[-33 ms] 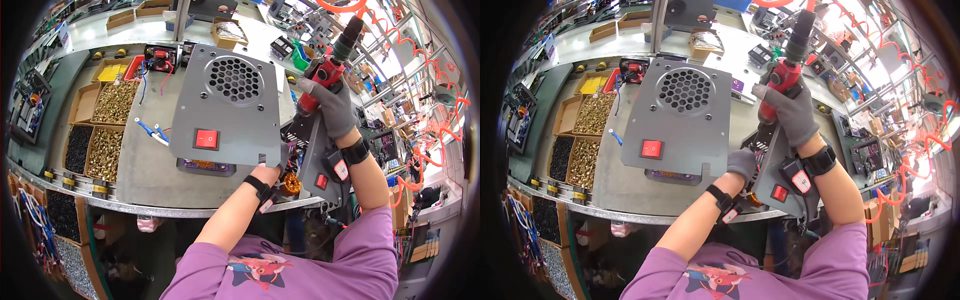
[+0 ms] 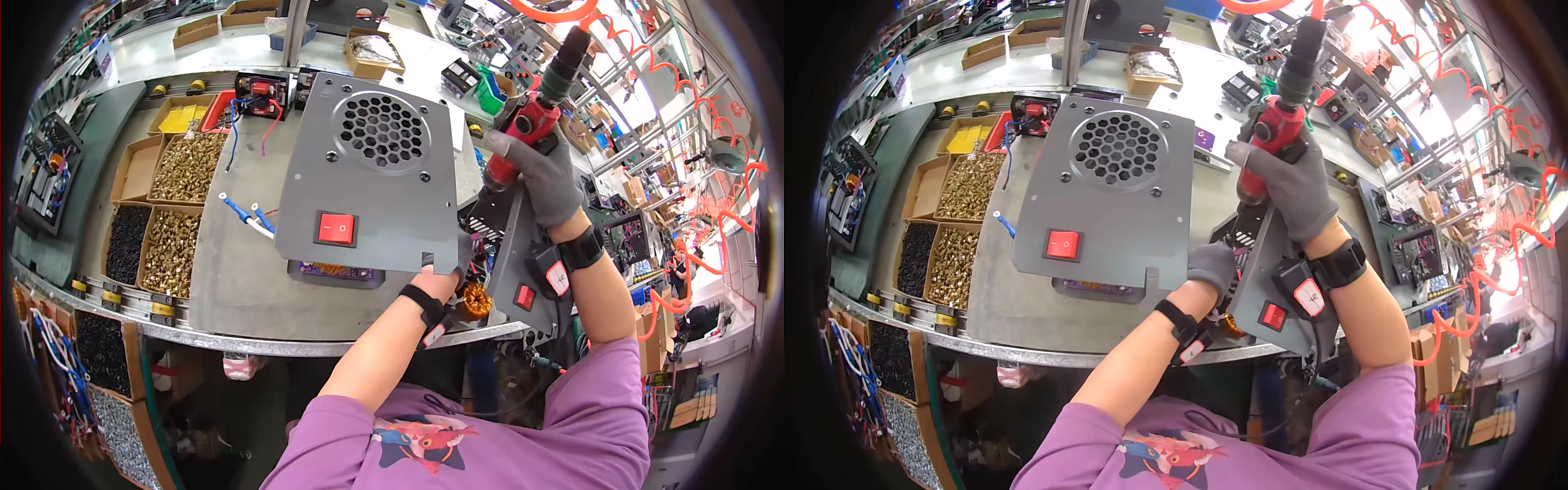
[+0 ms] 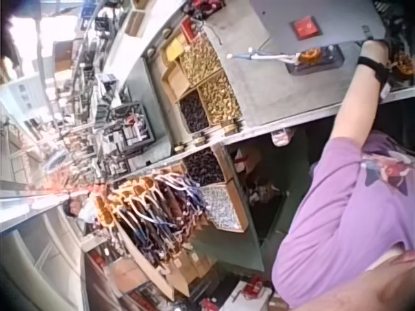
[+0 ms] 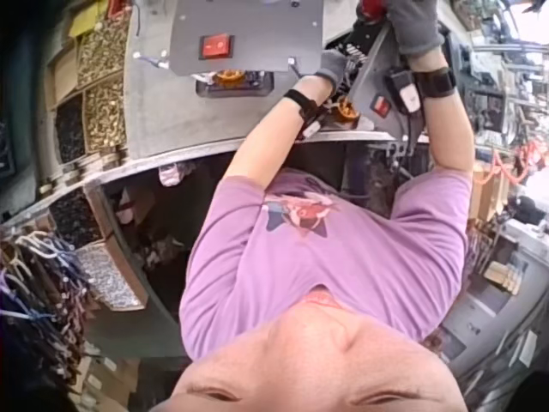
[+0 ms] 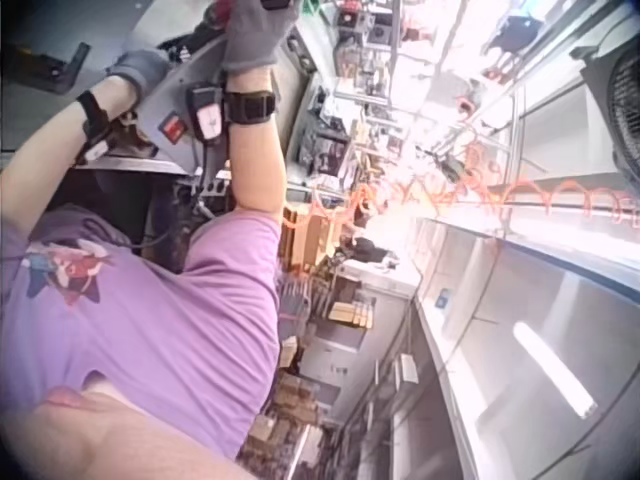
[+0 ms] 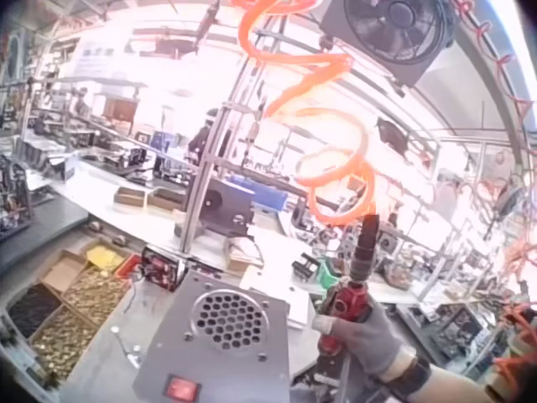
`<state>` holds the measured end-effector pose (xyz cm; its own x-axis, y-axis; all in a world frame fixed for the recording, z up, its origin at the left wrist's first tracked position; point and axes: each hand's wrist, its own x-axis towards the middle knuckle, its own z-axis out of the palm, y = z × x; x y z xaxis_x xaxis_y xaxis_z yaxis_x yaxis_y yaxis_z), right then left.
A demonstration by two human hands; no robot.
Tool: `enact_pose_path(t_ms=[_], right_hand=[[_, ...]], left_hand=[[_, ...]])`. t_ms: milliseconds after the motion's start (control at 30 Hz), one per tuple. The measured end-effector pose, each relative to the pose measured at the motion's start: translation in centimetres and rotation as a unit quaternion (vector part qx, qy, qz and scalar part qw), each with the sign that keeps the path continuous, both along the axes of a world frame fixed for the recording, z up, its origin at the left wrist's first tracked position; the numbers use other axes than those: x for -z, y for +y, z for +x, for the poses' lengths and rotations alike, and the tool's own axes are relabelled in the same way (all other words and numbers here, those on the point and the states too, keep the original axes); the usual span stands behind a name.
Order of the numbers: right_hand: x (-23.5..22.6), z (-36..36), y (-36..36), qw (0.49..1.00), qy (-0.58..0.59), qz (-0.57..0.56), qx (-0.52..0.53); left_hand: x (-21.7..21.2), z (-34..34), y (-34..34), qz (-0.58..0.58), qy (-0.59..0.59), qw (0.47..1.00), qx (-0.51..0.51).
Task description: The person uses a power screwdriver to drive screws into a metal housing, sets it aside, and picks up a circuit board and transformer. They place these components into a new housing and drive more screws into the assembly.
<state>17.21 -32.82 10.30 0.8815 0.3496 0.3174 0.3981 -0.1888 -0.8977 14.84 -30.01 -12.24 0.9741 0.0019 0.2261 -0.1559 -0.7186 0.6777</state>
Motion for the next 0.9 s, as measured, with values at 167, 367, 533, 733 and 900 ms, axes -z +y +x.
enact_pose_path(t_ms=[167,367,533,733,900], right_hand=[[-0.1,0.5,-0.4,0.998,0.013,-0.05,-0.024],[-0.1,2.3,-2.0,0.996,0.012,-0.09,-0.015],[0.5,2.6,-1.9,0.995,-0.027,-0.095,-0.01],[0.2,2.8,-1.4,0.995,-0.056,-0.083,-0.026],[0.0,3.0,2.1,0.992,-0.087,0.074,0.048]], left_hand=[[3.8,2.1,-0.7,0.0,-0.009,1.0,0.009],[1.6,3.1,-1.6,0.092,0.056,0.992,0.061],[0.8,3.4,-1.3,0.061,0.017,0.998,0.027],[-3.4,1.6,0.2,0.141,0.057,0.985,0.081],[-3.4,2.2,1.9,0.112,0.051,0.991,-0.045]])
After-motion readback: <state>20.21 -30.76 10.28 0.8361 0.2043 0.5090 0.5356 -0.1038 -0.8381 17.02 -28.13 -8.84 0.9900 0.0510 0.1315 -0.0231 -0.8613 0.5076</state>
